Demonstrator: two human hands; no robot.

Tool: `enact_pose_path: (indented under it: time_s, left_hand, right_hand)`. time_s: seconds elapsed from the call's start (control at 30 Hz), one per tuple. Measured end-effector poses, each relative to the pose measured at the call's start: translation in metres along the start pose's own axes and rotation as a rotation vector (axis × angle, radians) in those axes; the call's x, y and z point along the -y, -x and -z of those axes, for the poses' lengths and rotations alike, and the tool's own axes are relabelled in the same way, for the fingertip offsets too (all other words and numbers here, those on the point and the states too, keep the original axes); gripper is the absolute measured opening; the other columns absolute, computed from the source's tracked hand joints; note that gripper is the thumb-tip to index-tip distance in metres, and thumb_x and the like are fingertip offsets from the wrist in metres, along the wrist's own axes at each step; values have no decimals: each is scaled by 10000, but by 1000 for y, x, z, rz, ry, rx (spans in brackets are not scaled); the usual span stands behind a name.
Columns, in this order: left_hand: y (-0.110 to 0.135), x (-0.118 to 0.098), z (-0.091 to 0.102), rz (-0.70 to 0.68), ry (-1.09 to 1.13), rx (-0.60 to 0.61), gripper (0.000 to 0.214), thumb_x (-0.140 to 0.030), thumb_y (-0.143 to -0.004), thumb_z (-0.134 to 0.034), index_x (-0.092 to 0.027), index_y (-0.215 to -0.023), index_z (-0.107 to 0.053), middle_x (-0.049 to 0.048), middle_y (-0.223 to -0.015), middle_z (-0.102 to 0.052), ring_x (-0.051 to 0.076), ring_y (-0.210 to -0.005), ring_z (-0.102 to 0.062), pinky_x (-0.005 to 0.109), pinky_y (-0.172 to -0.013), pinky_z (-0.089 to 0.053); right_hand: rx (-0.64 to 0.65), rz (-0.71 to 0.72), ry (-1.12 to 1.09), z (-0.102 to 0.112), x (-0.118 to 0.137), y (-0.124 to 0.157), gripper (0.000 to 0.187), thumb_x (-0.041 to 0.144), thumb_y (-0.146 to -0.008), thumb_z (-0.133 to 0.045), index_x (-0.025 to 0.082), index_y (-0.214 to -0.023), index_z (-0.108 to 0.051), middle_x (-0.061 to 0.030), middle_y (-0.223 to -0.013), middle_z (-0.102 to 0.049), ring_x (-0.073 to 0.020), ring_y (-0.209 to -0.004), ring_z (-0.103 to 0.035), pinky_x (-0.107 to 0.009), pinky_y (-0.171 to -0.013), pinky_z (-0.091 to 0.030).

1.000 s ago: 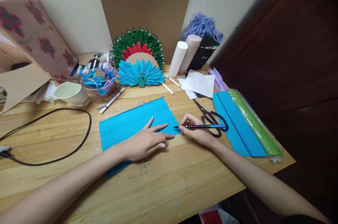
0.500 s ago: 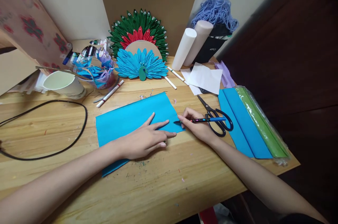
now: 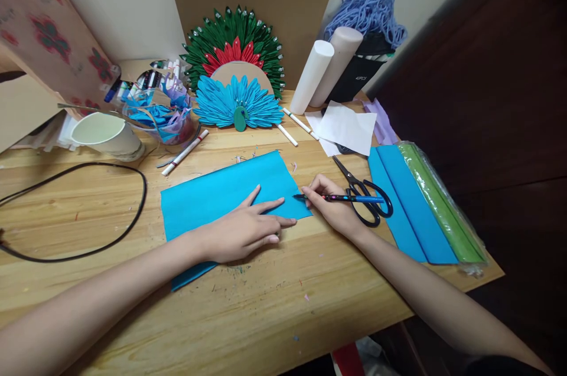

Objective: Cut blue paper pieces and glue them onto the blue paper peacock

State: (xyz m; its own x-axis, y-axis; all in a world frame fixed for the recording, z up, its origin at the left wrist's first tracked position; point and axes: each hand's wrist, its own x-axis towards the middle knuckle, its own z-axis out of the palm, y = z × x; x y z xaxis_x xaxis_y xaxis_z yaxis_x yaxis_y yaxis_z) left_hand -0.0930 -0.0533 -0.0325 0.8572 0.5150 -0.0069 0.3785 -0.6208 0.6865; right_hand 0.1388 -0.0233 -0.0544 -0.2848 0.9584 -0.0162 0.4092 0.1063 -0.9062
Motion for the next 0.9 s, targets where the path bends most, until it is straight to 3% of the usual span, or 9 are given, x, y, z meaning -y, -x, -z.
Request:
enact_pose_path:
  time_s: [0.23,0.4,0.5,0.6,0.7,0.8,0.9]
  left_hand:
    - [-1,0,0,-3,-17,14,341,-306,-959,-280,-260,-1226,-486,-13,-1388,-439,226,-1374,-188,553,-1098,69]
    - [-1,0,1,-8,5,16,319,-304,-955,-299,-253,-1187,-512,-14,-1384,-445,227,-1376,-180,543,-1104,76]
    - [-1,1,0,-21,19,5,299,-298,-949,-320,-257,-1154,-534,-10,-1377,-454,228,-1372,-198,535,-1105,83]
    - [-1,5,-1,-10,58,-15,280,-309,-944,-343,-264,-1138,-539,-6,-1357,-480,215,-1362,-239,528,-1107,67]
    - [-1,9,-2,54,145,-126,246,-340,-932,-379,-225,-1012,-580,23,-1324,-515,195,-1304,-356,487,-1119,-62]
    - [-2,11,-2,106,201,-293,223,-350,-907,-437,-187,-897,-589,52,-1196,-596,169,-1129,-513,395,-1059,-255]
    - [-2,12,-2,120,200,-359,204,-342,-893,-470,-179,-920,-591,39,-1014,-647,145,-972,-562,307,-927,-363]
  right_hand:
    - [157,43,19,3,-1,1,342,388,-845,-540,202,-586,-419,38,-526,-496,-115,-531,-448,-241,-544,-349]
    - [73,26,-13,3,-1,1,287,383,-844,-547,195,-648,-453,32,-596,-521,-111,-574,-466,-236,-561,-356]
    - [158,41,-3,4,-3,0,323,363,-843,-554,190,-596,-439,36,-542,-502,-103,-536,-437,-235,-542,-334]
    - [188,34,-150,5,-5,0,296,357,-837,-565,193,-619,-451,38,-538,-509,-102,-522,-444,-235,-532,-340]
    - [145,72,-318,3,-3,3,184,341,-780,-642,198,-750,-530,7,-716,-563,-123,-660,-517,-245,-598,-388]
    - [218,112,-360,-2,3,8,131,310,-784,-641,203,-832,-581,-17,-818,-577,-136,-750,-533,-258,-653,-411]
    - [298,102,-352,-7,7,13,101,292,-833,-581,210,-889,-601,-21,-837,-589,-125,-728,-534,-245,-634,-417]
